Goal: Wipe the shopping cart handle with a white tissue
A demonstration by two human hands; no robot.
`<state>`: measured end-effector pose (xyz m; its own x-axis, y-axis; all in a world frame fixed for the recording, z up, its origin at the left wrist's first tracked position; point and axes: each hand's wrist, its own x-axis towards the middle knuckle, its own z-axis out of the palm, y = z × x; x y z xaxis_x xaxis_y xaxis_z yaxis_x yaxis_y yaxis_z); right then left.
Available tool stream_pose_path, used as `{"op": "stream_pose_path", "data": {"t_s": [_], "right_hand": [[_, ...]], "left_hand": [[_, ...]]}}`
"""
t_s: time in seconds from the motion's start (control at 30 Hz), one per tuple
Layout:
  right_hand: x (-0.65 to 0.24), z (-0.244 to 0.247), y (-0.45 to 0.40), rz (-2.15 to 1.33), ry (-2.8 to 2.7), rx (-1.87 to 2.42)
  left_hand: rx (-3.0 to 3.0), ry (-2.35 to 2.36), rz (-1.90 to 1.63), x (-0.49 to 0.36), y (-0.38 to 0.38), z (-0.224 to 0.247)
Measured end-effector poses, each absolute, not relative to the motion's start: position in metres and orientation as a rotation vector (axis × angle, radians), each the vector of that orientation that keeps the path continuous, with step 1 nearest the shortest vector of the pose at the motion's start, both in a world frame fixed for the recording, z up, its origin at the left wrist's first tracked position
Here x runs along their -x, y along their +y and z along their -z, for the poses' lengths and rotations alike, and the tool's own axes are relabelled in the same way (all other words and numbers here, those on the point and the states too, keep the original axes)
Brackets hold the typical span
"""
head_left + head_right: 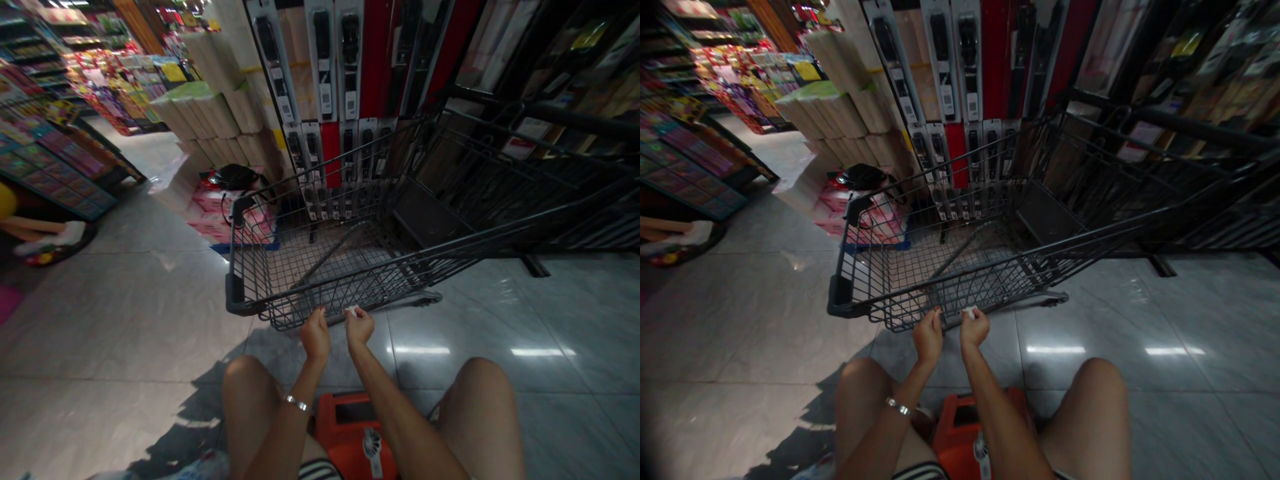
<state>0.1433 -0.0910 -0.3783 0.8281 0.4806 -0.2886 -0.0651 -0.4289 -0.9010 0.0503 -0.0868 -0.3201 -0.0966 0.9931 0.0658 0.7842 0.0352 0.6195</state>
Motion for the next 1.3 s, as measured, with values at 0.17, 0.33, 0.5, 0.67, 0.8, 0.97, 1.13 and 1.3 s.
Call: {"op": "stream_pose_path", "data": {"t_s": [0.17, 0.33, 0.5, 0.67, 0.8, 0.97, 1.13, 1.3], "right_hand": [[-0.146, 0.364, -0.085, -0.768, -0.038, 1.809], [-0.148, 0.348, -0.083, -0.958, 0.082, 1.584], [-0.153, 0.335, -0.093, -1.105, 0.164, 1.404], [-0.178, 0.33, -0.112, -1.126, 0.185, 1.338], [-0.197, 0.338, -0.119, -1.113, 0.231, 1.394], [-0.19, 0.352, -0.105, -1.169, 0.277, 1.371], [-0.18, 0.363, -0.087, -1.167, 0.343, 1.304], [-0.178, 0.369, -0.084, -1.143, 0.409, 1.24]], "left_hand": [[-1.832, 1.966, -0.659, -0.051, -0.086, 0.317], [-1.864, 1.997, -0.597, -0.051, -0.085, 0.312], [-1.903, 1.996, -0.551, -0.051, -0.082, 0.308], [-1.917, 1.996, -0.534, -0.051, -0.081, 0.306], [-1.92, 1.999, -0.538, -0.051, -0.082, 0.307], [-1.945, 1.992, -0.523, -0.05, -0.083, 0.309], [-1.971, 1.992, -0.484, -0.047, -0.082, 0.311], [-1.979, 1.982, -0.443, -0.046, -0.083, 0.312]]}}
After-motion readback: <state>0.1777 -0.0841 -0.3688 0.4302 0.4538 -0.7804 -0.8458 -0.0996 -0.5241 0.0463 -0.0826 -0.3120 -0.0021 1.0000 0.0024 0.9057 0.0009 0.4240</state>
